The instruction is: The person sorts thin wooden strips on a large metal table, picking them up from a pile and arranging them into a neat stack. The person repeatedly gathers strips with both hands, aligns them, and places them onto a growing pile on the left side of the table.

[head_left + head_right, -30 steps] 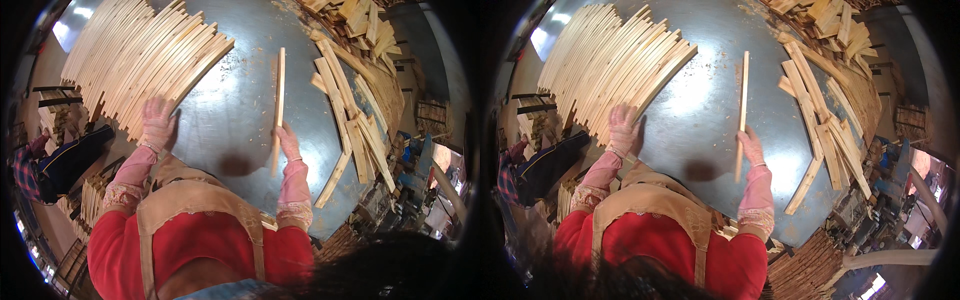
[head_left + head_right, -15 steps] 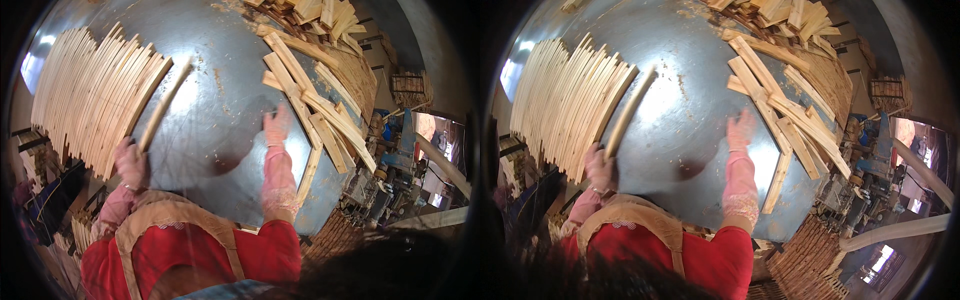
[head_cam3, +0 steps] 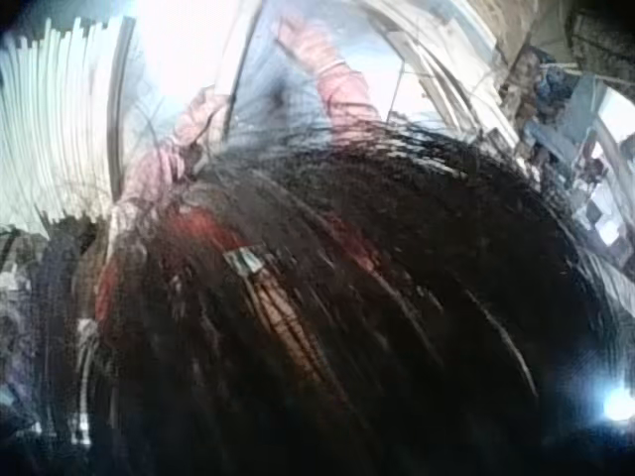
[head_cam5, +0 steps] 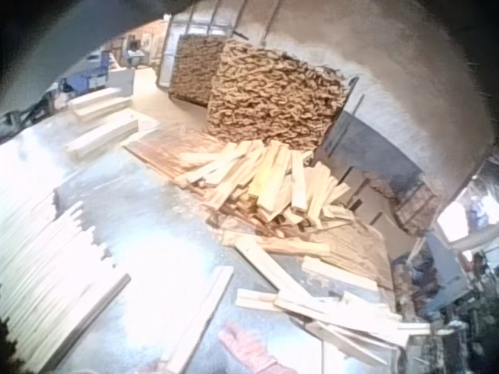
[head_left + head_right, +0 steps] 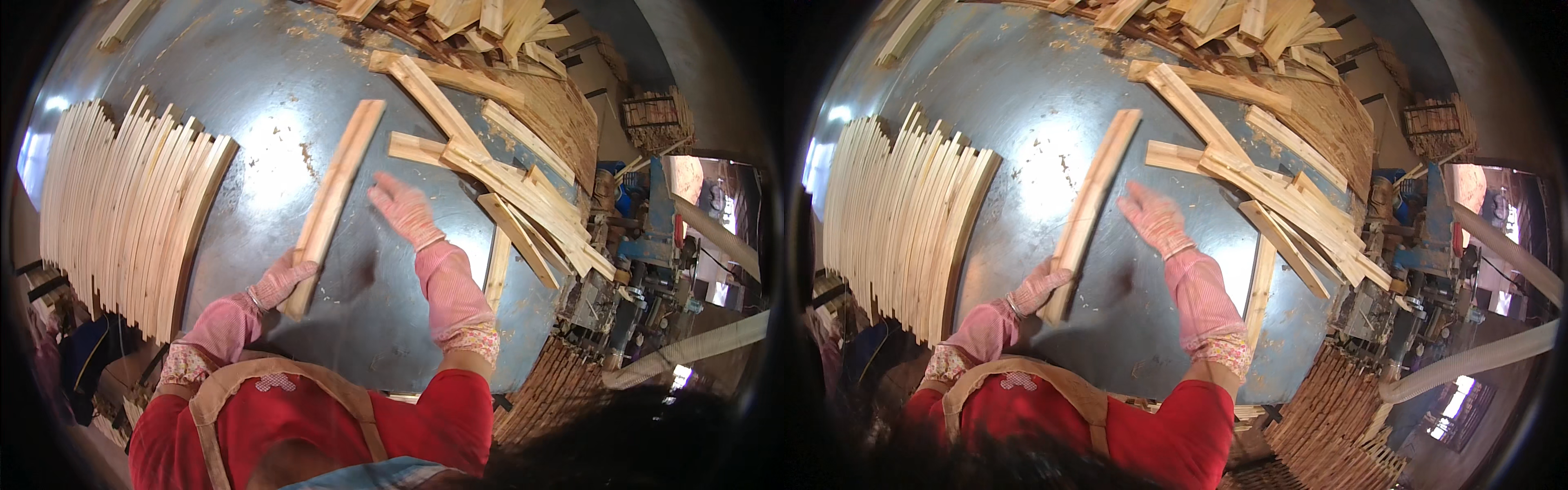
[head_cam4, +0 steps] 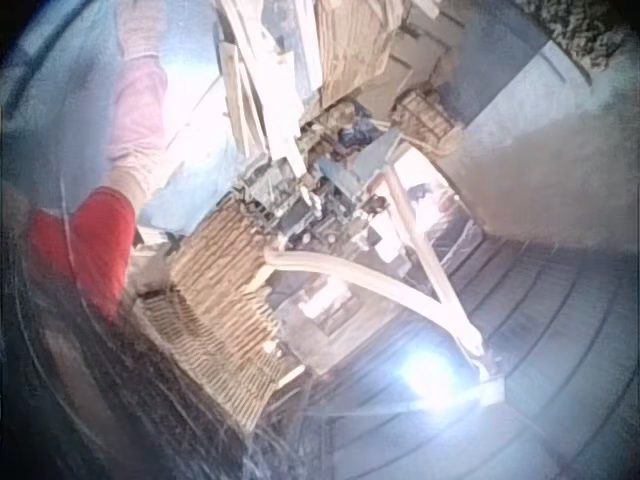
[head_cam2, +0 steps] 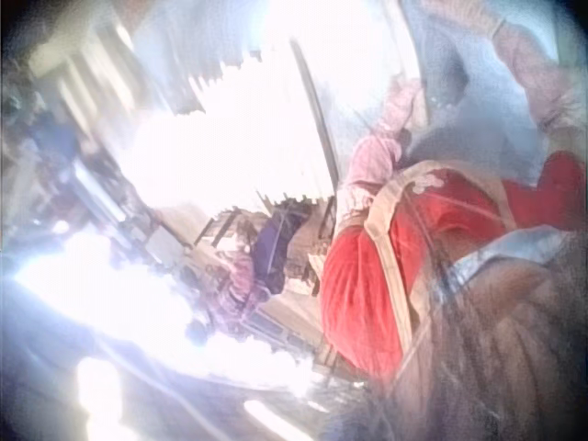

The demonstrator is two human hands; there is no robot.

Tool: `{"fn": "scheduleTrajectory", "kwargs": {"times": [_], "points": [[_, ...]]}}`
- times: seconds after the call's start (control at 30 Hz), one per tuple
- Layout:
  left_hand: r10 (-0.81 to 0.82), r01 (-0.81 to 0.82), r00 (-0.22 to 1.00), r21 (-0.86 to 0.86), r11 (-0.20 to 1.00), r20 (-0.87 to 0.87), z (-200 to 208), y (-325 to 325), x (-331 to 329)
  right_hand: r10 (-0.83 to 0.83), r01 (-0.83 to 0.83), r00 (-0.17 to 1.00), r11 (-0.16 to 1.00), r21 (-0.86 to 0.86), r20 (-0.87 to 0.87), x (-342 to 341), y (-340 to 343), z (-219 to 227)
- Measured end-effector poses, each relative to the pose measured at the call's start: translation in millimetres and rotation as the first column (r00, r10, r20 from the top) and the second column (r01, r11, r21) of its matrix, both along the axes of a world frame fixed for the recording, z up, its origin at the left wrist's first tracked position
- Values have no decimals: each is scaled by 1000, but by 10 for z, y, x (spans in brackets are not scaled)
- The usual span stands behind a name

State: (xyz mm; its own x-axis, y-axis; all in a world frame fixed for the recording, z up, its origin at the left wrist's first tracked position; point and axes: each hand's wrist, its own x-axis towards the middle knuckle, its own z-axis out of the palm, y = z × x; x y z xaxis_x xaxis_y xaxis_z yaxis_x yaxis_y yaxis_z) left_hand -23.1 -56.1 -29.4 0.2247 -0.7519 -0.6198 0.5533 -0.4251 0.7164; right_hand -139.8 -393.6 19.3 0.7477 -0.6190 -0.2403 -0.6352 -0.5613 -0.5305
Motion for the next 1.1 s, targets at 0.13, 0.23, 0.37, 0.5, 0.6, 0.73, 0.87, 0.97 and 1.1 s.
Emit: {"fn": "scheduleTrajectory", "kwargs": {"times": [0.13,0.23,0.37,0.5,0.6,0.73,0.87,0.97,1.1], "points": [[56,-35,965,84,996,-258,-112,79,180,-252,260,964,836,-483,83,-79,-1085,129],[26,-12,982,72,997,-186,-200,143,245,-512,417,856,767,-487,-74,-266,-1918,3],[34,-49,996,192,980,79,-136,312,252,-432,228,831,840,-492,-352,35,-1576,-180],[-157,-107,758,357,928,633,-72,1011,120,-246,94,849,941,-324,-468,-50,-809,-225],[-371,-151,613,565,811,697,395,1802,82,-189,49,945,889,-456,-267,-378,-77,-503],[-404,-62,487,492,868,774,434,3167,259,-131,-2,934,929,-369,-333,-471,663,-320],[-564,47,283,576,816,776,497,4361,461,-72,-11,925,976,-216,-374,-801,1211,-235],[-682,48,22,681,731,731,440,5185,421,-52,-49,921,968,-246,-386,-1154,1634,-178],[-704,143,-172,725,674,689,498,5715,537,-409,229,896,756,-613,-170,-1783,2032,-183]]}}
